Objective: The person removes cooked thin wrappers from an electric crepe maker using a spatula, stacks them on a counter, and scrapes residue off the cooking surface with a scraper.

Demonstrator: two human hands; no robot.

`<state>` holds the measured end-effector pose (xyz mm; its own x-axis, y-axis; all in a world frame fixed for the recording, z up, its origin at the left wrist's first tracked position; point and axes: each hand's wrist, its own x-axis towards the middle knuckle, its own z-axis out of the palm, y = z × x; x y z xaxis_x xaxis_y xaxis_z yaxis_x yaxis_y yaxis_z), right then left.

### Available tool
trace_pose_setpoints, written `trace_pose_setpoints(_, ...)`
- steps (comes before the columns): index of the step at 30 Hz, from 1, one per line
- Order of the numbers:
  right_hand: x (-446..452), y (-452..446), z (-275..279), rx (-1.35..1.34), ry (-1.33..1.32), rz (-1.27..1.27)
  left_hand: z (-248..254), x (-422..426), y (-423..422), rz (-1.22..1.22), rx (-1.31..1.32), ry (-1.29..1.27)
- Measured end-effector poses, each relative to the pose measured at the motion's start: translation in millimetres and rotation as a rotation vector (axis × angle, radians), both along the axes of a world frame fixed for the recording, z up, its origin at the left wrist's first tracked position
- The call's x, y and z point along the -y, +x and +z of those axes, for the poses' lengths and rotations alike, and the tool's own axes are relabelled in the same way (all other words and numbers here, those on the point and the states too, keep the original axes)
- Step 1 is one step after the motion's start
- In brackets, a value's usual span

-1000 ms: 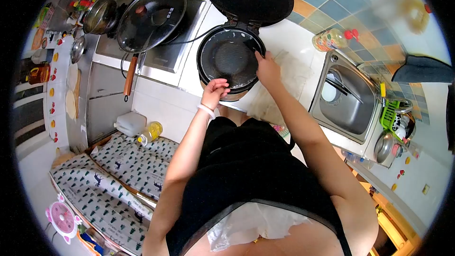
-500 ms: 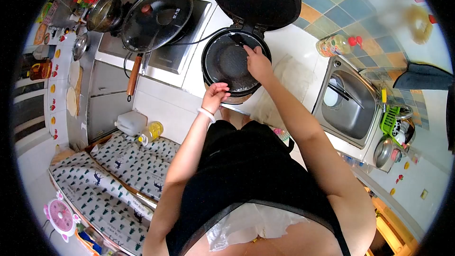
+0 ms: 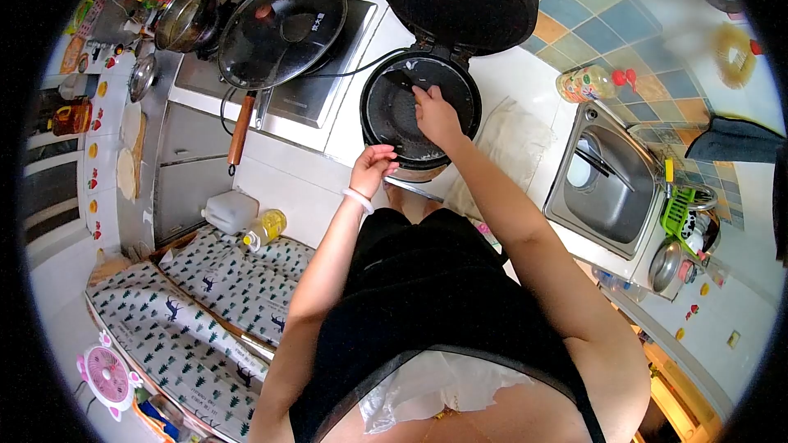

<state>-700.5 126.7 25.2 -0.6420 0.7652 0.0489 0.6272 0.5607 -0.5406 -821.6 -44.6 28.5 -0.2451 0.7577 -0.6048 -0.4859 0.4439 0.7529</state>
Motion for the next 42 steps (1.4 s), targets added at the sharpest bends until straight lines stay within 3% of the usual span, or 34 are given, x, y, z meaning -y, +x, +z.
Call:
trace_pose_setpoints(3, -2.5, 2.4, 3.3, 0.001, 0.006, -0.180, -1.2, -1.2, -3.5, 0.008, 0.018, 0.013)
trace_pose_setpoints(10, -9.2, 13.0, -5.6, 0.120, 0.087, -0.141, -3.7, -14.7, -10.6, -0.020, -0.067, 0.056)
trace_pose_setpoints(17, 4.0, 39.2, -5.9, 0.183, 0.074, -0.367, -10.2, -20.9, -13.9, -0.085, -0.179, 0.126)
trace_pose_setpoints(20, 7.0, 45.6, 2.9, 0.159, 0.037, -0.262, -7.6, -17.3, -14.0, -0.085, -0.162, 0.117)
trace_pose_setpoints(26, -2.0, 50.1, 6.7, 0.118, -0.005, -0.335, -8.6, -13.0, -10.9, -0.101, -0.131, 0.098)
trace_pose_setpoints(32, 4.9, 47.6, 0.8, -0.003, 0.005, -0.244, 0.7, -16.7, -7.6, -0.061, -0.101, 0.072)
trace_pose_setpoints(38, 6.9, 43.0, 8.9, 0.124, -0.054, -0.331, -3.8, -15.8, -12.3, -0.078, -0.124, 0.117)
trace_pose_setpoints(41, 15.4, 46.2, 7.5, -0.027, -0.084, -0.139, -1.3, -14.8, -12.1, -0.058, -0.089, 0.105)
trace_pose_setpoints(42, 16.3, 48.5, 7.9, -0.024, -0.056, -0.189, -0.6, -14.9, -12.0, -0.060, -0.094, 0.103)
